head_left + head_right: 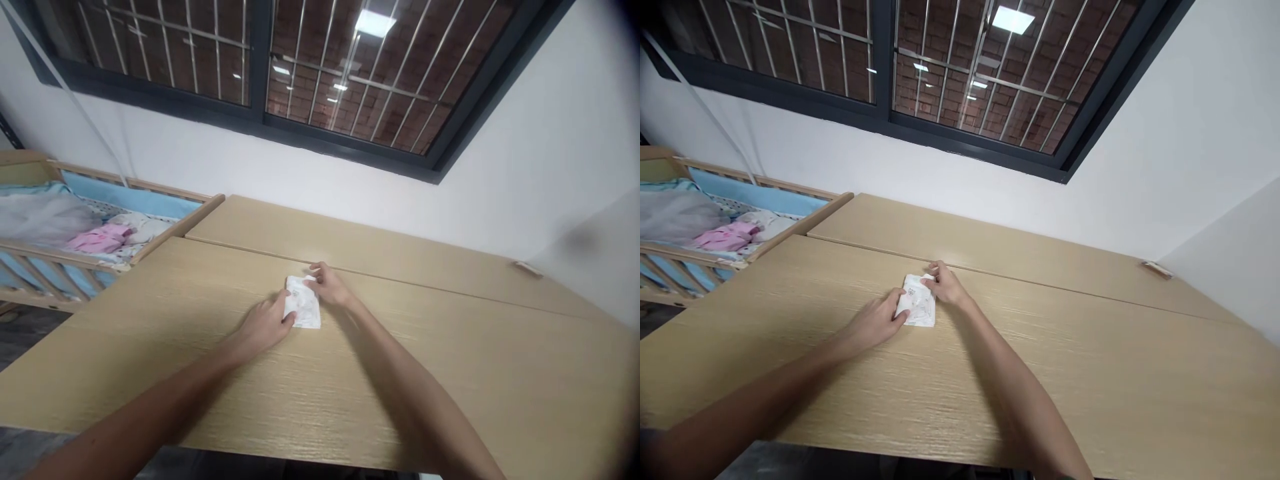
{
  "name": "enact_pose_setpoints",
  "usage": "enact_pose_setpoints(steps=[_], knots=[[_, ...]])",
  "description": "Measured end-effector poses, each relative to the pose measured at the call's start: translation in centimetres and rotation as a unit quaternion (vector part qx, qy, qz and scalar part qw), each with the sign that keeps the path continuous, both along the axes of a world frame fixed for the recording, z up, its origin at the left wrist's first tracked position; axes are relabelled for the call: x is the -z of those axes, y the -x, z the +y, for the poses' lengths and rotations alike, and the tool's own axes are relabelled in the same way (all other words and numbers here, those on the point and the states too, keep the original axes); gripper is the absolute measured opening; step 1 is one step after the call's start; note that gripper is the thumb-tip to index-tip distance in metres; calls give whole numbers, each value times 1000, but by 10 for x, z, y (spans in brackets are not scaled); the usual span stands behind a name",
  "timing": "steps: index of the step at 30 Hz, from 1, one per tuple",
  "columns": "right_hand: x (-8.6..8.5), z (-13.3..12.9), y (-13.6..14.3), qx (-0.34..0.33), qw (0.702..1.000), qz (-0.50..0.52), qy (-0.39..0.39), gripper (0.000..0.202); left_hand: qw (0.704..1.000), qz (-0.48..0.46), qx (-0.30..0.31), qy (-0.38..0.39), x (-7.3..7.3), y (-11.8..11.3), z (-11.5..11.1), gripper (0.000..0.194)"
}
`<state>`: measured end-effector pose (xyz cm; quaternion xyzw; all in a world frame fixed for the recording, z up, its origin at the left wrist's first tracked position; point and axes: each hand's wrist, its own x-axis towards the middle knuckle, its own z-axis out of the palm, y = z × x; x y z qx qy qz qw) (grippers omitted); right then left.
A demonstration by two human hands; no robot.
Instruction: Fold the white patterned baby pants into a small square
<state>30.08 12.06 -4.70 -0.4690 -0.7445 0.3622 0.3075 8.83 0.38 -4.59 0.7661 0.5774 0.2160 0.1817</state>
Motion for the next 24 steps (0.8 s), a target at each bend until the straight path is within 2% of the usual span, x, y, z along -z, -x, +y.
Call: enact_pose_setpoints(steps=[4, 7, 9, 12, 15, 17, 20, 24], knots=[[6, 0, -1, 6, 997, -23, -67, 37, 989, 96, 18, -108, -7, -3, -9, 27], [-5, -13, -1, 4, 992, -48, -120, 39, 976, 75, 95, -182, -7, -8, -18, 29], [-16, -30, 3, -31, 983, -76, -163, 43, 965, 45, 152, -210, -4, -13, -23, 33], [-31, -61, 11, -138, 962, -129, -199, 48, 954, 34, 206, -217, 6, -21, -29, 34], [-36, -87, 18, -256, 933, -174, -181, 51, 951, 63, 235, -192, 17, -27, -34, 27], [-33, -94, 19, -305, 921, -192, -148, 53, 951, 79, 240, -181, 22, -29, -36, 27], [-26, -87, 13, -329, 916, -203, -108, 57, 952, 83, 235, -180, 25, -31, -37, 28], [-22, -62, 5, -319, 920, -210, -92, 57, 949, 102, 210, -211, 27, -32, -37, 38]])
